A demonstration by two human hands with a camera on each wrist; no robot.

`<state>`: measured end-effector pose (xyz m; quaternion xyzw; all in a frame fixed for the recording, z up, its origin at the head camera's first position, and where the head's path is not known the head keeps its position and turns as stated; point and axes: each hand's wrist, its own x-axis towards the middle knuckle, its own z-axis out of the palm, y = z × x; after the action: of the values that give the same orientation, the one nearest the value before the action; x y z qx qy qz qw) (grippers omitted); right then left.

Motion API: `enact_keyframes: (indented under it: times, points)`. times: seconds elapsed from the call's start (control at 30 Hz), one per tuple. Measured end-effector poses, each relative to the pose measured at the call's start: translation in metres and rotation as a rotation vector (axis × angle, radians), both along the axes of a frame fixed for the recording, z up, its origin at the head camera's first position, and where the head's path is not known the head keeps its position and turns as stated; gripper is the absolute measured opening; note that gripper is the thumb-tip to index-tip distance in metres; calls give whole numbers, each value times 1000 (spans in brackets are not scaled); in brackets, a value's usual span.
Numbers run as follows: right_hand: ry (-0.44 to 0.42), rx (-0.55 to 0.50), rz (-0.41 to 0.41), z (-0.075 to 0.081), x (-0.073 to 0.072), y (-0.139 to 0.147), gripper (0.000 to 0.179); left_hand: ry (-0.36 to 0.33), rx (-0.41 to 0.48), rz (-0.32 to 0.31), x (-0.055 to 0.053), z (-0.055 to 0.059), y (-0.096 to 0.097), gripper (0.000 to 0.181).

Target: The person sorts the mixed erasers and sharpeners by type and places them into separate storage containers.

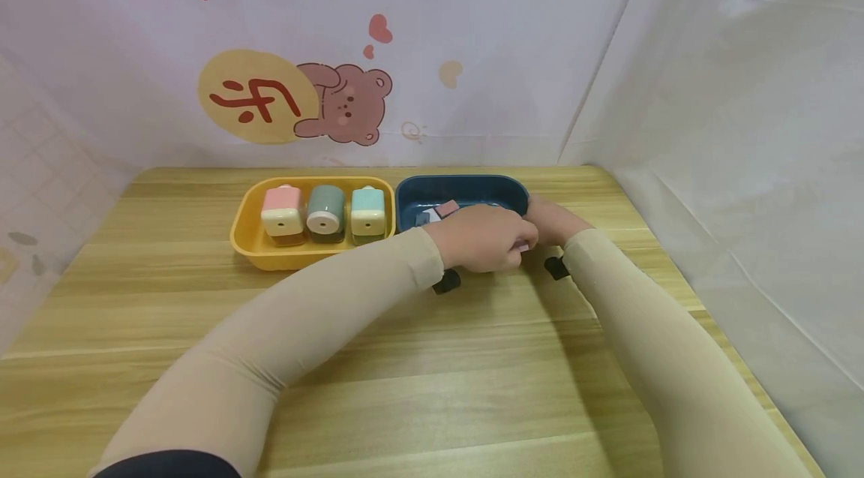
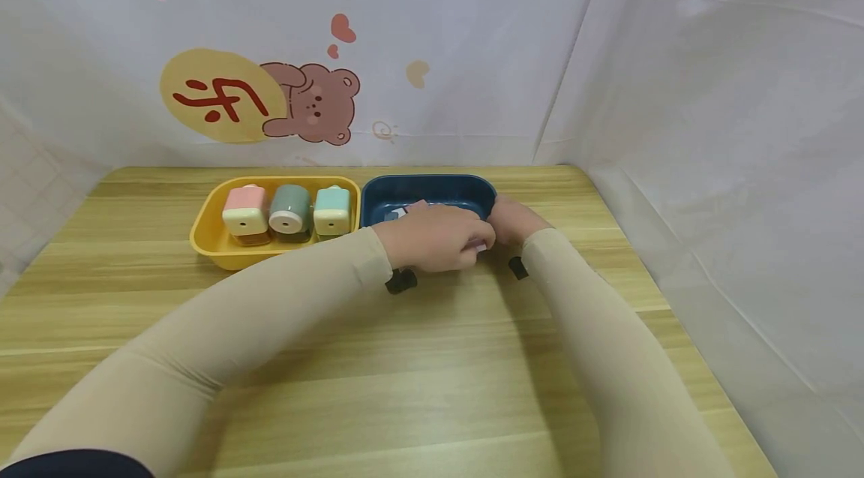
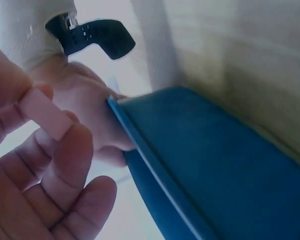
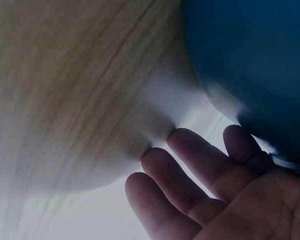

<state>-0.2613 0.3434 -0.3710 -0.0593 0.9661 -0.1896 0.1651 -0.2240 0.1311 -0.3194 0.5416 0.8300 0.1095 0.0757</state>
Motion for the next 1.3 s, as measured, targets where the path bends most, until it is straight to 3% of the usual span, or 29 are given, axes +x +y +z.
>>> enact_keyframes:
  times: [0.3, 0.47, 0.63, 0.93, 1.3]
  points:
    - [23, 26, 42, 0, -2, 0, 26, -6, 36, 95, -20, -1, -8, 10]
    - [12, 39, -9, 1, 0, -1, 18, -20, 48, 145, -34, -5, -13, 16]
    - [2, 93, -31, 3, 2, -3, 33, -24, 29, 198, -46, -6, -19, 24]
    - [-1, 111, -50, 5, 5, -5, 45, -142, 68, 269, -63, -11, -30, 26]
    - [9, 135, -49, 6, 6, -7, 47, -76, 87, 291, -70, -5, -31, 22]
